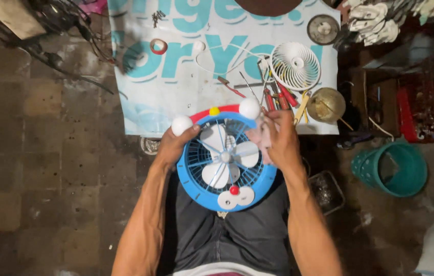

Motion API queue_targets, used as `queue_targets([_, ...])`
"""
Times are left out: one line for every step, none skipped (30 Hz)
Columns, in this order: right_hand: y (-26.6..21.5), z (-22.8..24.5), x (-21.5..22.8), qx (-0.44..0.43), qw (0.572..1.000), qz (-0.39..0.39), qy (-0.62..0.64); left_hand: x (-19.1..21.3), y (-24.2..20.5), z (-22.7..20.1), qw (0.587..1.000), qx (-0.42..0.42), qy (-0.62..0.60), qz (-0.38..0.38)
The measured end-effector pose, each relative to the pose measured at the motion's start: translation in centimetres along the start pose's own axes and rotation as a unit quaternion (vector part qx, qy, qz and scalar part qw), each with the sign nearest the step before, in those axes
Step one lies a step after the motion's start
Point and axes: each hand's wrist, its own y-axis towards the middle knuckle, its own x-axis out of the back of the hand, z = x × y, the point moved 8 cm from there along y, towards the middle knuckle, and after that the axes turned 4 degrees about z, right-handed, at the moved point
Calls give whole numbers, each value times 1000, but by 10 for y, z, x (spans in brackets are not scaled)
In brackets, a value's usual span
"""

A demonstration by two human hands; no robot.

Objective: The person uses a screwdriver to loosen screws on a blue portable fan, then wipes the fan blades and casing with a cloth. The person continues to wipe the fan thoroughly, focusing on the front grill and the sides.

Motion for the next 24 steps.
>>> queue_targets([13, -2, -11, 3, 999, 41, -16, -1, -5, -5, 999, -13, 31, -7])
queue_targets([23, -5, -22, 4, 996, 84, -32, -1, -11, -8, 998, -24, 62, -16])
queue_targets([24, 4, -20, 5, 996, 85, -31, -2, -10, -9, 998, -25, 62, -18])
queue_targets([22, 10, -21, -14, 993, 106, -41, -1, -10, -9, 997, -31, 71, -23])
queue_targets([19, 15, -22, -33, 990, 128, -50, 1, -11, -9, 996, -37, 80, -28])
queue_targets([8, 17, -13, -33, 989, 132, -51, 7, -2, -1, 996, -35, 77, -30])
queue_targets([-3, 15, -6, -59, 986, 146, -50, 13, 6, 5, 993, -40, 109, -34])
queue_targets([-13, 12, 4, -83, 982, 159, -51, 16, 15, 12, 989, -45, 138, -37])
queue_targets([-23, 2, 12, -82, 982, 163, -55, 15, 16, 13, 989, -43, 133, -38])
queue_targets([-33, -9, 17, -84, 979, 175, -59, 13, 17, 12, 986, -50, 152, -33])
queue_targets([-43, -20, 24, -87, 976, 187, -63, 11, 18, 11, 983, -57, 172, -28])
queue_targets([-34, -12, 21, -84, 976, 190, -63, 10, 15, 7, 983, -58, 169, -31])
queue_targets([-23, 9, 22, -1, 985, 164, -61, 6, 11, 3, 987, -66, 148, -13])
queue_targets([-17, 31, 22, 81, 986, 135, -56, 2, 7, -2, 989, -75, 129, 7])
queue_targets([-8, 31, 10, 83, 986, 136, -55, 4, 4, 3, 989, -76, 129, 5])
queue_targets([1, 47, -4, 180, 970, 119, -112, 5, 2, 1, 990, -84, 109, 15])
queue_targets([8, 63, -20, 275, 941, 98, -168, 6, 1, -1, 991, -93, 89, 26])
queue_targets([14, 70, -34, 278, 942, 97, -164, 13, 6, 6, 991, -95, 91, 22])
queue_targets([17, 80, -51, 310, 928, 96, -182, 17, 10, 11, 988, -111, 97, 36])
queue_targets([19, 88, -65, 339, 914, 95, -203, 17, 16, 18, 985, -126, 103, 55])
queue_targets([23, 88, -64, 339, 914, 93, -204, 15, 17, 15, 985, -128, 103, 55])
queue_targets([26, 84, -65, 311, 922, 107, -203, 14, 14, 13, 984, -133, 99, 61])
queue_targets([29, 80, -66, 283, 930, 120, -203, 14, 12, 11, 984, -138, 95, 67])
queue_targets([16, 78, -53, 286, 928, 122, -207, 11, 10, 7, 984, -140, 89, 68])
